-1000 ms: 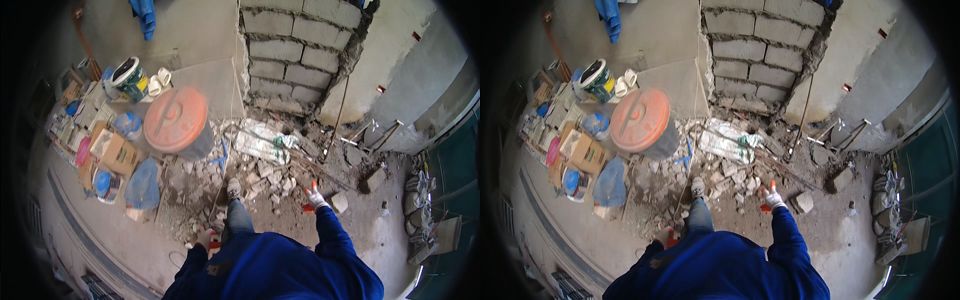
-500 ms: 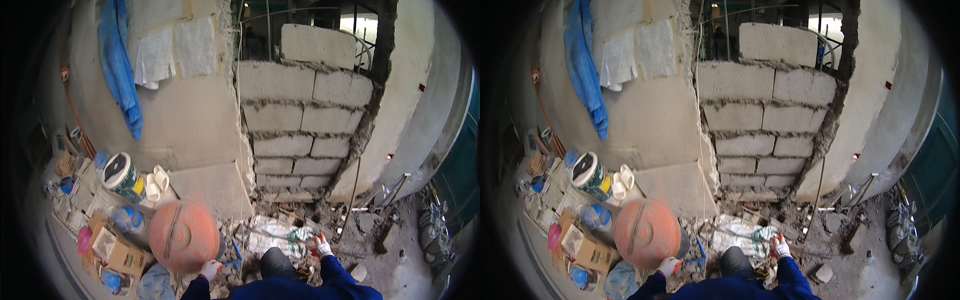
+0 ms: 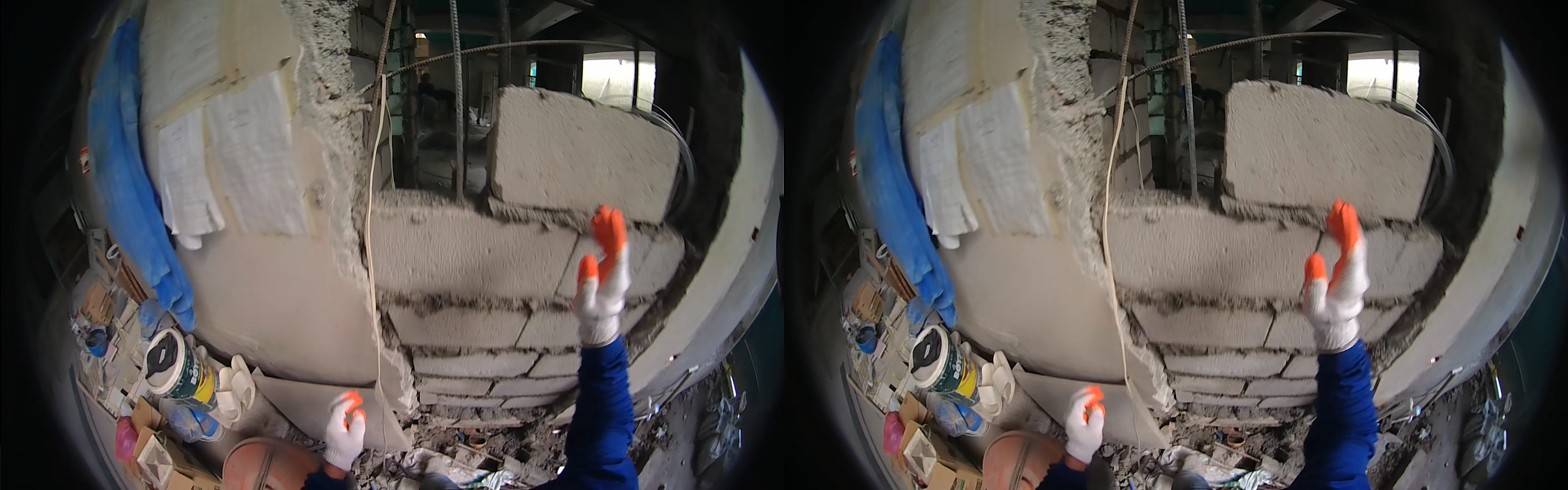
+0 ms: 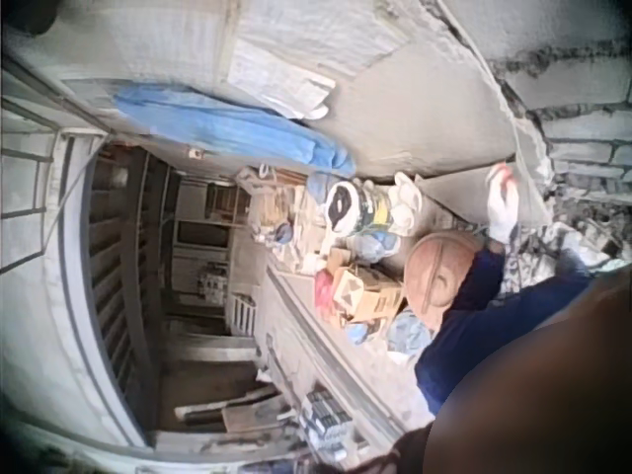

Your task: The person measures a metal rod with a tape measure, puts on gloves, and uses a red chop saw to cut the rod. They repeat the process for additional rods, creating sparks during each cut.

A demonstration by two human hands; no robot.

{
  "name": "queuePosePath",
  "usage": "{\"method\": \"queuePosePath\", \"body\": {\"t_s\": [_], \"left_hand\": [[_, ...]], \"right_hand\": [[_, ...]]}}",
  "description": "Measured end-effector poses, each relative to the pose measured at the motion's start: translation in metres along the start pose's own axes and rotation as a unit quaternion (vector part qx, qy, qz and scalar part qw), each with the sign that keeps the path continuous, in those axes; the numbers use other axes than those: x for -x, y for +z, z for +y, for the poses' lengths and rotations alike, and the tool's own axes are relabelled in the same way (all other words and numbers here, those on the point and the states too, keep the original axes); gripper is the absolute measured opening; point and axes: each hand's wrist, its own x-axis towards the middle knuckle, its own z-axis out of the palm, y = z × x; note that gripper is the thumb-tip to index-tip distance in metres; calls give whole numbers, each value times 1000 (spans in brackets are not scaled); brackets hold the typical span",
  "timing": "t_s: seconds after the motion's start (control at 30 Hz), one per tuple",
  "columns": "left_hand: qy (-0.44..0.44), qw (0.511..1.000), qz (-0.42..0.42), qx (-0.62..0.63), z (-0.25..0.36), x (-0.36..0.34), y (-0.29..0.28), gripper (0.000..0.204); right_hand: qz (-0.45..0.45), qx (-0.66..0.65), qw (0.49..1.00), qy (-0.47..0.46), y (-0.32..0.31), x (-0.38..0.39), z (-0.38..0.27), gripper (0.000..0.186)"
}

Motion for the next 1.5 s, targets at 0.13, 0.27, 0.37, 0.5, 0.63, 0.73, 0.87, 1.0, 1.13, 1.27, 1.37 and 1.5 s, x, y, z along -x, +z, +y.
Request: {"method": "queuePosePath", "body": {"t_s": [0.13, 0.27, 0.37, 0.5, 0.63, 0.73, 0.87, 1.0, 1.13, 1.27, 1.37, 1.5], "left_hand": [[189, 967, 63, -161, 61, -154, 22, 42], [281, 909, 126, -280, 70, -266, 39, 60], [278, 884, 179, -331, 50, -298, 56, 64], [225, 873, 175, -396, 14, -306, 64, 68], [300, 822, 227, -428, -8, -303, 66, 70], [319, 821, 229, -414, -15, -302, 65, 72], [309, 827, 216, -417, -16, -300, 63, 64], [275, 845, 223, -400, -13, -300, 65, 54], [303, 837, 208, -405, -12, -302, 63, 66], [294, 844, 205, -398, -12, -302, 63, 67], [292, 851, 203, -387, -10, -303, 63, 68], [317, 842, 215, -379, 0, -309, 64, 68]], "right_hand": [[-7, 254, 946, -200, 25, -131, 41, 68], [-15, 457, 875, -163, 56, -193, 77, 58], [-95, 489, 858, -125, 60, -198, 88, 53], [-88, 462, 873, -133, 58, -194, 94, 41], [-90, 475, 861, -162, 55, -195, 97, 44], [-116, 474, 858, -159, 51, -195, 101, 44], [-99, 505, 831, -212, 43, -192, 113, 41], [-113, 484, 849, -182, 36, -190, 121, 41], [-97, 505, 841, -168, 36, -187, 122, 41], [-79, 500, 846, -171, 42, -186, 121, 40], [-62, 515, 838, -172, 47, -187, 119, 41], [-60, 485, 855, -173, 53, -189, 114, 40]]}}
